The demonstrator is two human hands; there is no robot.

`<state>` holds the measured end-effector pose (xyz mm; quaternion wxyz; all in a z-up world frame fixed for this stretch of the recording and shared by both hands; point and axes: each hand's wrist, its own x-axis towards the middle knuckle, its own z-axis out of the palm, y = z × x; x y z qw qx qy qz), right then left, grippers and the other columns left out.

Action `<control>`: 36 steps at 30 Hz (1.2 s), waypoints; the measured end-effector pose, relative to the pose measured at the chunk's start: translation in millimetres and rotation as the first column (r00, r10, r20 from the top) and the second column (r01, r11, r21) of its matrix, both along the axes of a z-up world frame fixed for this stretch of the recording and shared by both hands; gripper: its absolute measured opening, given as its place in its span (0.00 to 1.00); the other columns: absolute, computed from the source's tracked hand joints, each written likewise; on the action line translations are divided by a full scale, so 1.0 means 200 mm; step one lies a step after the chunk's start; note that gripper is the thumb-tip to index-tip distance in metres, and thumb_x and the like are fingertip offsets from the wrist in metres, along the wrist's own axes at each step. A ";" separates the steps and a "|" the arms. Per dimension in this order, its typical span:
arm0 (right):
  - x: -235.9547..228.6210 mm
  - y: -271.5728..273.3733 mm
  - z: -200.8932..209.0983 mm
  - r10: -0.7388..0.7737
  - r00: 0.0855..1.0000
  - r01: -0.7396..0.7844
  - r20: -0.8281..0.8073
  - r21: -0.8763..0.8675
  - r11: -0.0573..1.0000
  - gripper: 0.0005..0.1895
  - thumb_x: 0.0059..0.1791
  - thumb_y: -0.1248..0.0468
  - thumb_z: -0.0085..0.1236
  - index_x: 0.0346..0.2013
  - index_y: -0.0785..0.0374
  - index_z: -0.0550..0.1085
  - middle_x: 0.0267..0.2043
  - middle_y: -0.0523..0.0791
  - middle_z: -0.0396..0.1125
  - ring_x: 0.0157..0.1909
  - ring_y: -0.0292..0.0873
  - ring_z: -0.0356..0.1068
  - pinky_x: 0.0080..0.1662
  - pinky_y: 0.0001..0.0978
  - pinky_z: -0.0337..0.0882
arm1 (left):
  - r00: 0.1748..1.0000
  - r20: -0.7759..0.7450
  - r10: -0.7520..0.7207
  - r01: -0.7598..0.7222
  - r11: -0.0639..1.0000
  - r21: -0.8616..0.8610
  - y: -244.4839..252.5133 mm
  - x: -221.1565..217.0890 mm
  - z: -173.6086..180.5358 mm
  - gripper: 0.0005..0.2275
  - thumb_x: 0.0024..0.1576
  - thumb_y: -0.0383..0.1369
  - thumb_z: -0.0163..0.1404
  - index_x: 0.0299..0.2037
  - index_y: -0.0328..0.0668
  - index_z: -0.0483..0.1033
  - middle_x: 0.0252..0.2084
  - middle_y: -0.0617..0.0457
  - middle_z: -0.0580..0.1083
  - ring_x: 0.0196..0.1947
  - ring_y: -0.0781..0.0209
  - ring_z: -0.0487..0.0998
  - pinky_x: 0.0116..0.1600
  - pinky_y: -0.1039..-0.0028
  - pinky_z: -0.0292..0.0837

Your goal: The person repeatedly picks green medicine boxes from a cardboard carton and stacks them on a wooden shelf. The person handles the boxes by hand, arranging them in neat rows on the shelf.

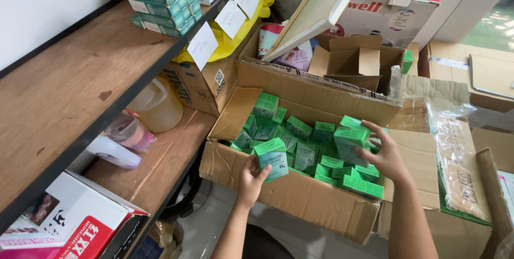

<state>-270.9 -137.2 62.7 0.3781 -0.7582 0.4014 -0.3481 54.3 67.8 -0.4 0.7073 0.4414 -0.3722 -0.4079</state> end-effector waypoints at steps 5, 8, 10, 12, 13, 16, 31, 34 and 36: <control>0.25 0.06 0.02 0.165 0.819 -0.368 0.549 0.283 0.886 0.39 0.44 0.61 0.57 0.70 0.62 0.63 0.58 0.49 0.68 0.57 0.44 0.69 0.57 0.38 0.70 | 0.993 0.067 0.094 -0.094 0.996 -0.009 -0.03 0.01 0.01 0.18 0.64 0.36 0.52 0.60 0.35 0.67 0.52 0.51 0.76 0.52 0.65 0.75 0.58 0.72 0.70; 0.45 0.15 -0.01 0.165 0.688 -0.567 0.706 0.381 0.731 0.37 0.46 0.58 0.56 0.70 0.64 0.62 0.57 0.49 0.68 0.56 0.45 0.70 0.56 0.38 0.71 | 0.986 0.116 0.122 -0.121 0.993 -0.014 0.01 0.02 0.03 0.19 0.66 0.39 0.49 0.62 0.38 0.64 0.54 0.51 0.73 0.55 0.64 0.72 0.61 0.72 0.68; 0.58 0.23 -0.02 0.188 0.672 -0.622 0.716 0.409 0.668 0.37 0.48 0.56 0.55 0.71 0.64 0.62 0.56 0.51 0.67 0.54 0.45 0.70 0.54 0.40 0.72 | 0.957 0.226 0.180 -0.188 0.982 0.016 0.07 0.04 0.04 0.19 0.66 0.40 0.47 0.61 0.36 0.66 0.54 0.49 0.73 0.56 0.62 0.73 0.61 0.70 0.68; 0.71 0.31 -0.01 0.173 0.690 -0.642 0.703 0.483 0.595 0.35 0.49 0.55 0.52 0.69 0.63 0.63 0.56 0.51 0.68 0.54 0.46 0.71 0.53 0.42 0.73 | 0.946 0.244 0.212 -0.226 0.974 0.032 0.14 0.07 0.06 0.20 0.67 0.41 0.47 0.63 0.35 0.64 0.56 0.48 0.73 0.58 0.60 0.73 0.62 0.68 0.67; 0.78 0.36 0.00 0.168 0.699 -0.650 0.695 0.519 0.555 0.33 0.49 0.55 0.50 0.68 0.63 0.63 0.57 0.51 0.69 0.53 0.47 0.72 0.53 0.43 0.73 | 0.954 0.208 0.216 -0.227 0.973 0.034 0.18 0.09 0.06 0.21 0.66 0.41 0.47 0.64 0.35 0.63 0.58 0.47 0.72 0.59 0.59 0.72 0.63 0.68 0.66; 0.95 0.51 0.04 0.212 0.680 -0.694 0.702 0.521 0.497 0.31 0.52 0.57 0.45 0.69 0.64 0.62 0.58 0.51 0.68 0.55 0.47 0.71 0.54 0.42 0.73 | 0.897 0.269 0.352 -0.349 0.935 -0.060 0.32 0.14 0.09 0.26 0.67 0.40 0.46 0.70 0.35 0.55 0.66 0.44 0.66 0.66 0.56 0.65 0.68 0.66 0.60; 1.50 1.57 0.42 0.595 0.499 -0.866 0.630 0.387 0.316 0.29 0.51 0.66 0.42 0.69 0.67 0.63 0.60 0.51 0.67 0.59 0.43 0.67 0.58 0.35 0.66 | 0.727 0.184 0.661 -0.639 0.750 -0.170 1.57 0.24 0.46 0.55 0.49 0.42 0.68 0.79 0.43 0.35 0.73 0.43 0.59 0.73 0.53 0.61 0.74 0.62 0.58; 1.55 1.89 0.60 0.632 0.402 -0.910 0.662 0.364 0.198 0.29 0.51 0.66 0.41 0.68 0.69 0.64 0.58 0.52 0.68 0.57 0.45 0.68 0.57 0.37 0.66 | 0.674 0.057 0.737 -0.727 0.674 -0.131 1.90 0.20 0.63 0.55 0.46 0.40 0.69 0.79 0.46 0.38 0.66 0.41 0.64 0.65 0.49 0.67 0.66 0.57 0.65; 1.56 2.09 0.72 0.694 0.215 -0.973 0.687 0.214 0.090 0.29 0.50 0.65 0.42 0.66 0.69 0.64 0.60 0.51 0.68 0.59 0.44 0.68 0.58 0.35 0.67 | 0.599 0.053 0.799 -0.788 0.600 -0.137 2.14 0.18 0.75 0.54 0.45 0.39 0.69 0.79 0.46 0.40 0.64 0.41 0.66 0.63 0.48 0.70 0.65 0.56 0.68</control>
